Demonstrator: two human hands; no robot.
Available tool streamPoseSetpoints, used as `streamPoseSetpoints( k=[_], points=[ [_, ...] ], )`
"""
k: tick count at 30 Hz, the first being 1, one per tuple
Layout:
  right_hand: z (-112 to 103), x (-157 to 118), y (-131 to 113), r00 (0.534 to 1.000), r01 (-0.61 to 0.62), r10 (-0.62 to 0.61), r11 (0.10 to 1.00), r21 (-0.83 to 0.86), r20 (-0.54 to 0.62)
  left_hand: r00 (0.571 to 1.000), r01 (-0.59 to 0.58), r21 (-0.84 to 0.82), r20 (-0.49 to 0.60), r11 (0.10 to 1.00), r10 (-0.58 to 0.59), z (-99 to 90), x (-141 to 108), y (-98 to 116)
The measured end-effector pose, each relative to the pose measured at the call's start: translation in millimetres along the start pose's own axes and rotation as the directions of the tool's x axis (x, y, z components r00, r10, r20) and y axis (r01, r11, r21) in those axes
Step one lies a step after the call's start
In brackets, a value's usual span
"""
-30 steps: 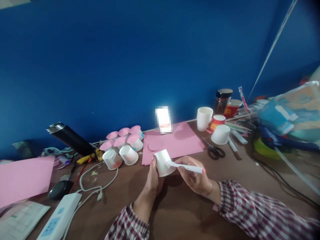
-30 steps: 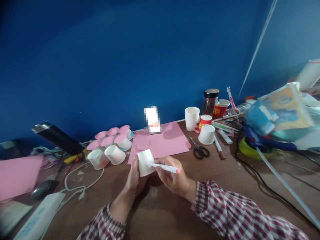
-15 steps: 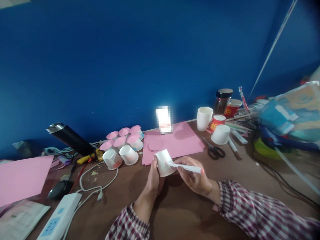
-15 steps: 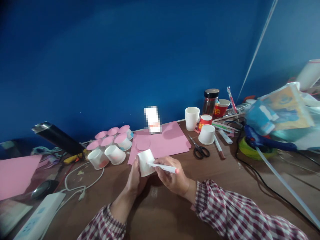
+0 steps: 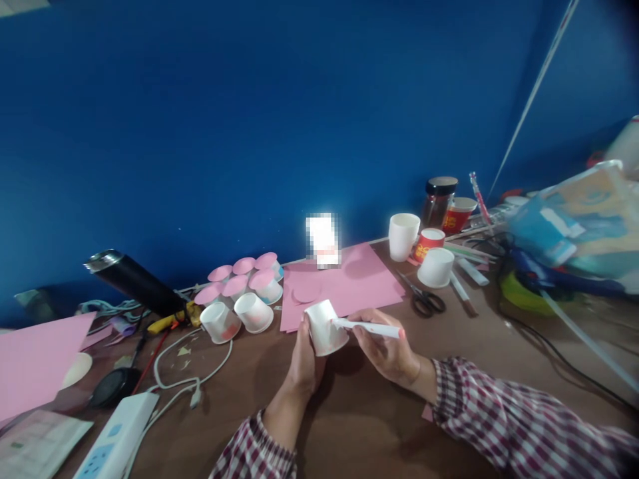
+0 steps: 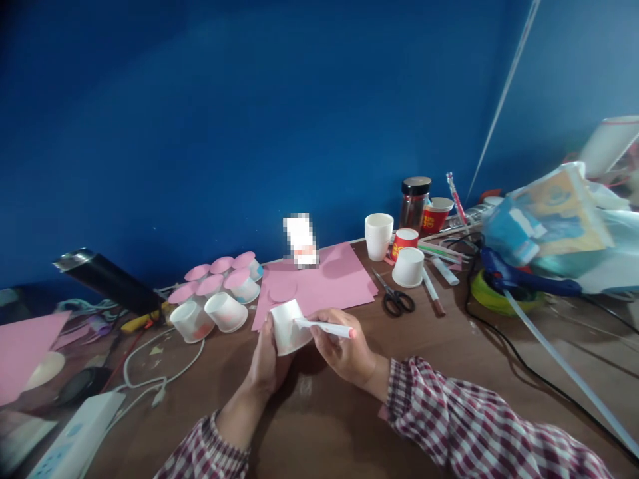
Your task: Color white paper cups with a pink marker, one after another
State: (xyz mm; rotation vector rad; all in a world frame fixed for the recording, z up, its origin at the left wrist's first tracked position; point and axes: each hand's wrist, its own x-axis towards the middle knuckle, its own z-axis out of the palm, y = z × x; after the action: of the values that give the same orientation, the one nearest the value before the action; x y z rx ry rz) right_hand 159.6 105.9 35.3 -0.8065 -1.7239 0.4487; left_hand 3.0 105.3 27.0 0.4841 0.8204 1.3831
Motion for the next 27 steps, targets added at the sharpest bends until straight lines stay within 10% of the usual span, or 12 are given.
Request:
streamPoseSetpoints(
  k=[27],
  points=[
    [-1.5,2.3,-0.3,1.000,-0.010,0.010,1.000,0.025,-0.003,0.999,0.035,-0.058,-0.017,0.998,-0.036,-4.2,-0.3,1.6]
  ],
)
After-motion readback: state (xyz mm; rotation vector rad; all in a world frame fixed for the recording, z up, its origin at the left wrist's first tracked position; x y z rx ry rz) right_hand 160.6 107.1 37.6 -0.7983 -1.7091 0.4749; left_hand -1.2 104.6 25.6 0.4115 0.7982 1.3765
